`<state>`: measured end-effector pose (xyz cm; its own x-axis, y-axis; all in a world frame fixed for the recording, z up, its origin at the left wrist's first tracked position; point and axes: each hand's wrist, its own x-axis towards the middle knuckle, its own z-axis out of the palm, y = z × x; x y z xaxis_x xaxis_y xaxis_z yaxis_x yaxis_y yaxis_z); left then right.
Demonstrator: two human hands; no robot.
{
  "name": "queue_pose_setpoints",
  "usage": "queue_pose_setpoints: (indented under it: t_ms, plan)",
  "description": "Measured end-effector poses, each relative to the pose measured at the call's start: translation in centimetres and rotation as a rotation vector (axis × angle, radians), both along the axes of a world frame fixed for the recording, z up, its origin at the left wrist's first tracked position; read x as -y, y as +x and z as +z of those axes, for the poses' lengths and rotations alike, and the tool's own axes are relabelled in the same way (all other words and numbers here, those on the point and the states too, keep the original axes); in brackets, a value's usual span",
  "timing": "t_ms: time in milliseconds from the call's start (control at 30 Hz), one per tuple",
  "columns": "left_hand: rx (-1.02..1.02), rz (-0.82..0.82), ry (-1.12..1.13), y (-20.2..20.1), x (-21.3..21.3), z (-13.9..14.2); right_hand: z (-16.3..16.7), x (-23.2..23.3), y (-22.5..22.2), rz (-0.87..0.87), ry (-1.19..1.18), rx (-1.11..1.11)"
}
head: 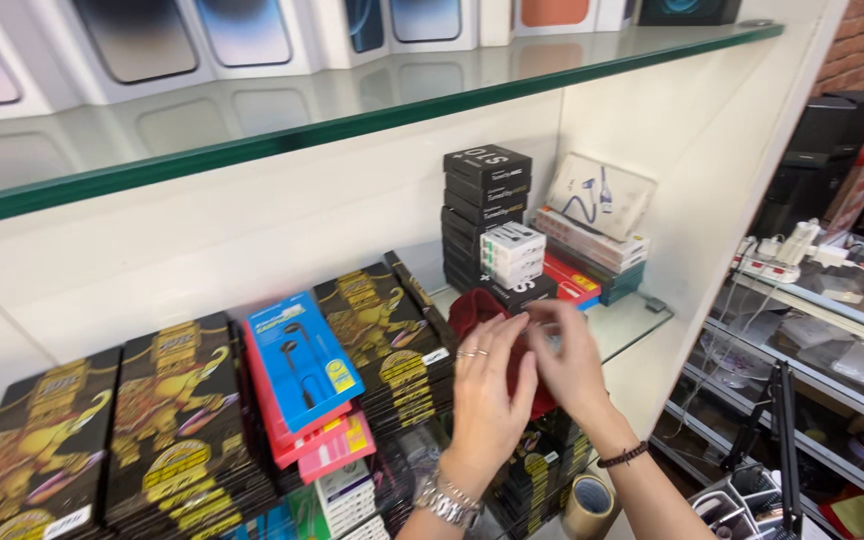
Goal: The person wipes dust from retail product boxes on a glass display shelf using a red cloth. They lift each box one at a time, wipe its surfaces, and restack the cleaned boxes on the shelf, working through charger boxes, earphone packages, and larger black product boxes.
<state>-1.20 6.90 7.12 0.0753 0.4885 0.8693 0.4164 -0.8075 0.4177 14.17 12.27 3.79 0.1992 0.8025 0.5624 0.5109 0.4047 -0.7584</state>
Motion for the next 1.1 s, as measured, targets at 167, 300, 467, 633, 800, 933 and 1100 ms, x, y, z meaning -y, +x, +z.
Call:
queue_pose_setpoints:
  t_ms: [167,300,467,633,800,933,1100]
  plan:
    - [-0.247,0.437,0.056,-9.1,3.4,4.1,0.7,1.1,-3.3,0.239,0.128,0.609]
    - [-0.483,0.600,-0.270,-16.8,5.1,5.6,-0.4,1.6,-3.7,0.148,0.000,0.759]
    - [-0.411,0.476,-0.378,-19.2,5.4,3.4,-3.1,1.2,-3.5,0.041,-0.145,0.730]
    - [-0.130,0.409,-0.138,-17.3,6.0,2.8,-3.8,1.6,-2.2,0.213,-0.192,-0.212]
    - [-0.375,0.150,0.097,-8.5,7.5,2.4,-3.5,6.8,-1.3,0.596,-0.165,-1.286]
    - [-0.281,-0.292,-0.084,-4.6,8.5,0.4,-2.5,11.4,-0.1,0.490,-0.249,-1.216]
    - [0.416,-0.549,-0.434,-1.5,6.3,-0.9,-1.5,14.5,1.4,0.406,-0.264,-0.944]
